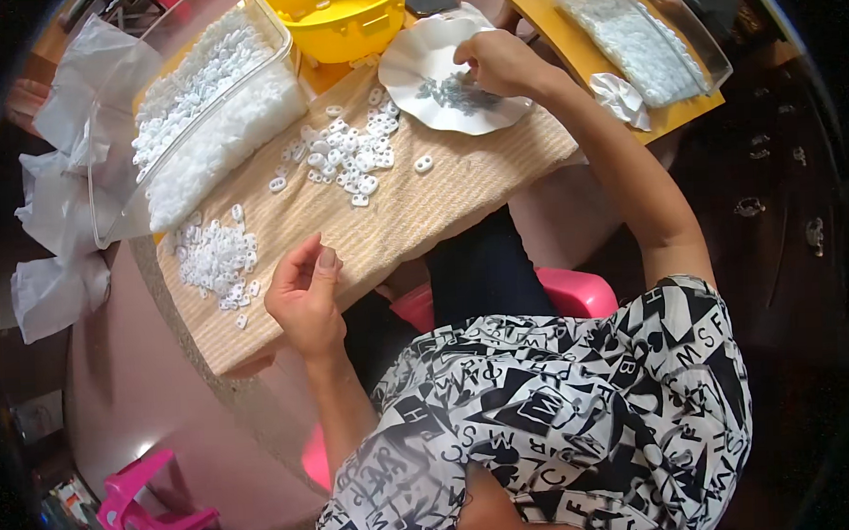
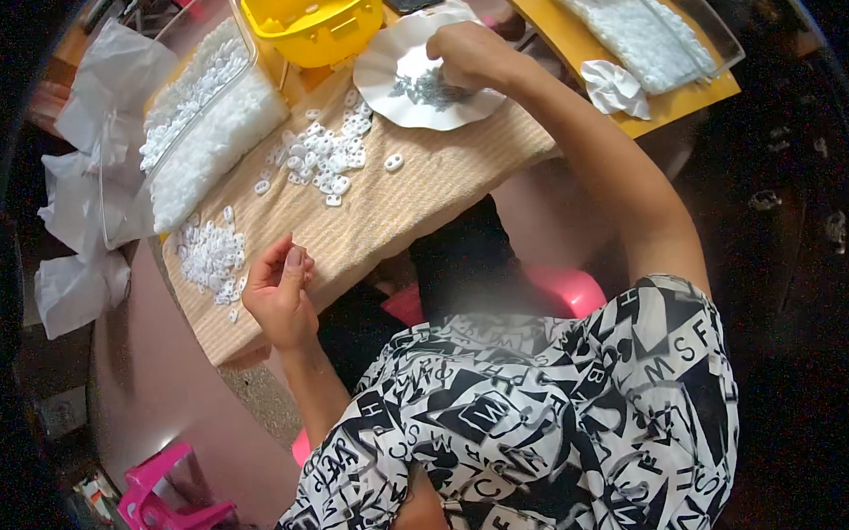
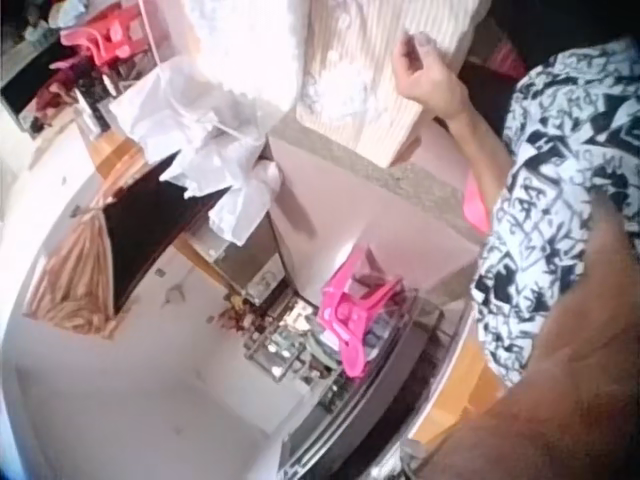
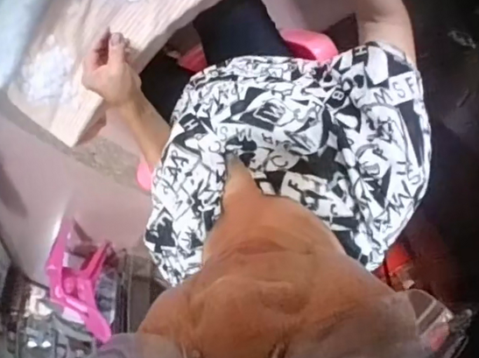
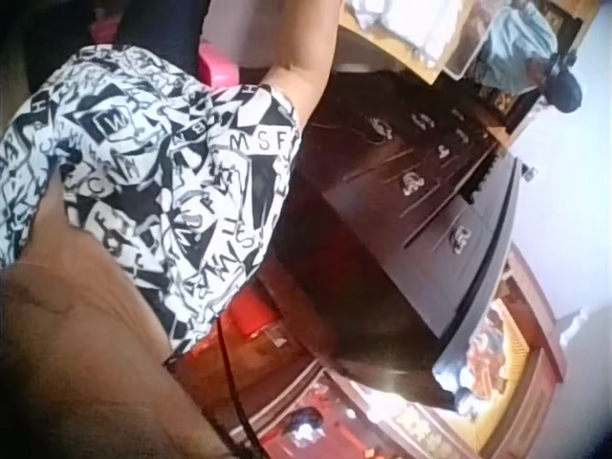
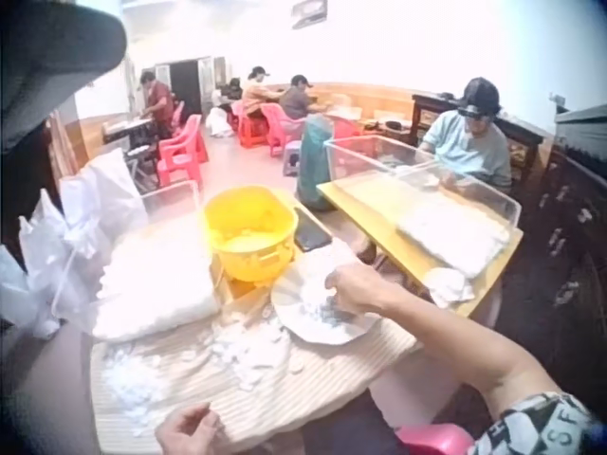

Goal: Assembling small white plastic components by hand at a workstation.

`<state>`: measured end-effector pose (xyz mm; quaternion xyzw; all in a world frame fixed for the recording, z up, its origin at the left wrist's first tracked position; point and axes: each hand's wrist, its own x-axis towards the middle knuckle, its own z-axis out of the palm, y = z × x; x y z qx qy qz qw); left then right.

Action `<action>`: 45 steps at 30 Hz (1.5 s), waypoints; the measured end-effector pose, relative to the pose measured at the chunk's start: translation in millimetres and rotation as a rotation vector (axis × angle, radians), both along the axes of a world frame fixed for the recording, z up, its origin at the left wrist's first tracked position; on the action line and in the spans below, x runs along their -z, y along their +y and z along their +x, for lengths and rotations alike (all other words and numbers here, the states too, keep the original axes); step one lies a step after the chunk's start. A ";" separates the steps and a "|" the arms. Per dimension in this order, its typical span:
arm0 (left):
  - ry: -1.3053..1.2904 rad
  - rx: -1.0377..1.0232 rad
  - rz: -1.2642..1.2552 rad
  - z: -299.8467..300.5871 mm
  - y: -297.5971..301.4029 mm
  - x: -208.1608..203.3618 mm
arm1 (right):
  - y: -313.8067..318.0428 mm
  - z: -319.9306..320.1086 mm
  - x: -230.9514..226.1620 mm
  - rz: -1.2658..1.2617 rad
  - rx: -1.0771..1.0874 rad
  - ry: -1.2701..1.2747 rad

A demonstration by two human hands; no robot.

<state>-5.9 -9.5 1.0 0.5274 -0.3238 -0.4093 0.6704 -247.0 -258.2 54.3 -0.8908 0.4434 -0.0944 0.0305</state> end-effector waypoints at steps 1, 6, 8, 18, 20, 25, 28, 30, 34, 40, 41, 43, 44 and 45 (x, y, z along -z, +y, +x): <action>-0.011 -0.020 0.009 3.1 1.8 -0.7 | 4.9 5.0 0.0 0.008 -0.008 0.024; -0.098 -0.155 0.021 17.2 -1.9 -9.7 | 13.2 7.1 2.6 -0.012 -0.065 0.103; -0.145 -0.198 0.044 21.3 -7.9 -13.3 | 16.4 3.4 10.4 -0.106 -0.074 0.104; -1.030 -0.181 0.099 56.0 -78.2 -7.5 | 23.1 18.0 13.9 -0.088 0.018 0.050; -1.074 -0.151 0.186 59.2 -90.5 -7.1 | 24.1 17.7 13.0 -0.074 0.036 0.054; -1.278 -0.088 0.233 57.8 -107.9 -4.1 | 28.7 15.1 13.5 -0.046 0.038 0.018; -1.268 -0.095 0.199 54.4 -109.2 -2.8 | 28.4 15.1 11.1 -0.044 0.041 -0.018; -1.236 -0.092 0.158 50.1 -107.4 -3.7 | 24.3 11.4 12.6 -0.017 0.045 -0.123; -0.950 -0.085 0.006 37.2 -81.9 -13.8 | 14.5 4.3 13.1 0.021 0.019 -0.344; -0.465 0.037 0.026 5.0 -40.7 -23.3 | 6.8 -5.2 10.3 0.182 0.057 -0.406; -0.338 0.059 0.048 1.3 -37.0 -23.3 | 5.9 -7.1 8.3 0.300 0.085 -0.465; -0.275 0.089 0.076 2.3 -28.9 -23.2 | 10.0 -1.8 -4.2 0.529 0.108 -0.588; -0.212 0.110 0.090 1.9 -26.4 -22.6 | 9.7 -0.8 -3.9 0.527 0.114 -0.584; -0.150 0.134 0.101 1.9 -25.0 -21.9 | 8.6 -1.1 -1.3 0.536 0.148 -0.591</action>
